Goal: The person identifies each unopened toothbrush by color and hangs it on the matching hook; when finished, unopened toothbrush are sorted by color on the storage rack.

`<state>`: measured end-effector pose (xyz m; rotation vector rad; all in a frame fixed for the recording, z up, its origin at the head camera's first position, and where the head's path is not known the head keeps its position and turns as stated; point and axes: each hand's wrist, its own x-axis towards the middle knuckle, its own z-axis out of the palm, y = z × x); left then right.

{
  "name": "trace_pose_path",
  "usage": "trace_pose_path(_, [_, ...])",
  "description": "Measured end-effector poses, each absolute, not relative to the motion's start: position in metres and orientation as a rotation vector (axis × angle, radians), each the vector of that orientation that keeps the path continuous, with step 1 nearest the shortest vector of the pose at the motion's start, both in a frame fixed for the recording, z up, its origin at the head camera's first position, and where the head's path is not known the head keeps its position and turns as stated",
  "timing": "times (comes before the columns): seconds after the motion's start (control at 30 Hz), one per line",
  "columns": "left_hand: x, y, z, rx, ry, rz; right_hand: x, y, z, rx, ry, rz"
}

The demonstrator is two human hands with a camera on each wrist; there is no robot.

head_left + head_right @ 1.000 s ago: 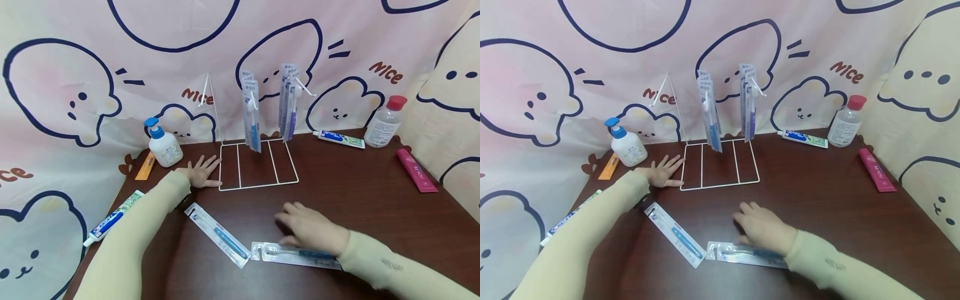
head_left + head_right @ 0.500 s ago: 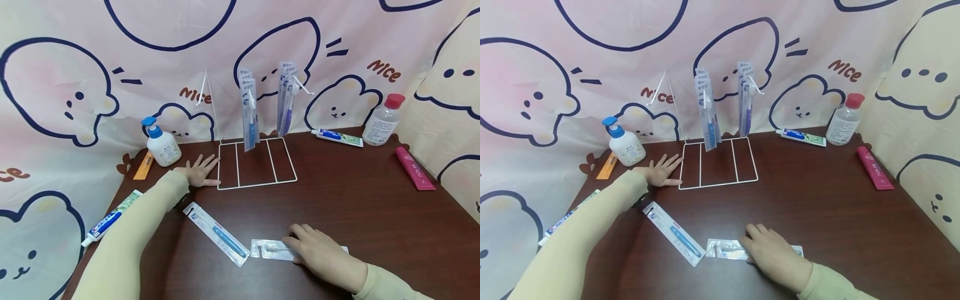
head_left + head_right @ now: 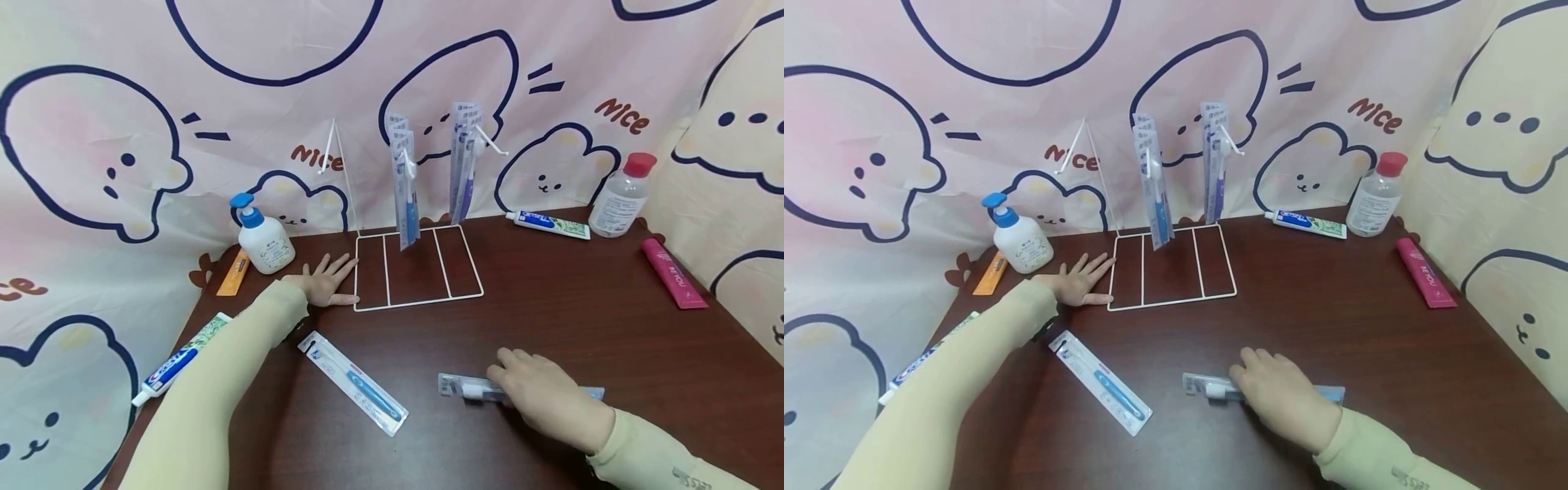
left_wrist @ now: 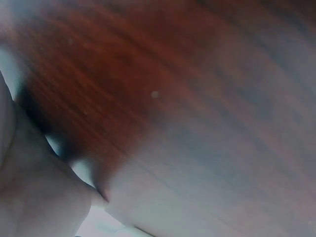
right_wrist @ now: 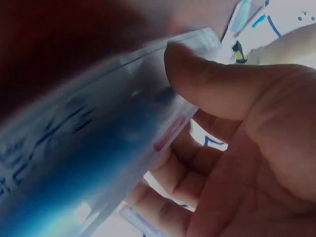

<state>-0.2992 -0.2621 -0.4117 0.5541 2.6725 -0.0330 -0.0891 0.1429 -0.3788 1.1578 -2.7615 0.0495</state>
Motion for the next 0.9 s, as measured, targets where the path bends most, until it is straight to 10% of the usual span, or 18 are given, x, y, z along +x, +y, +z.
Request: trace_pose_path(0.9, [-0.301,-0.263,-0.414,0.545,2.655,-0.049,-0.165,0.12,-0.28,0.778,-2.641,1.111])
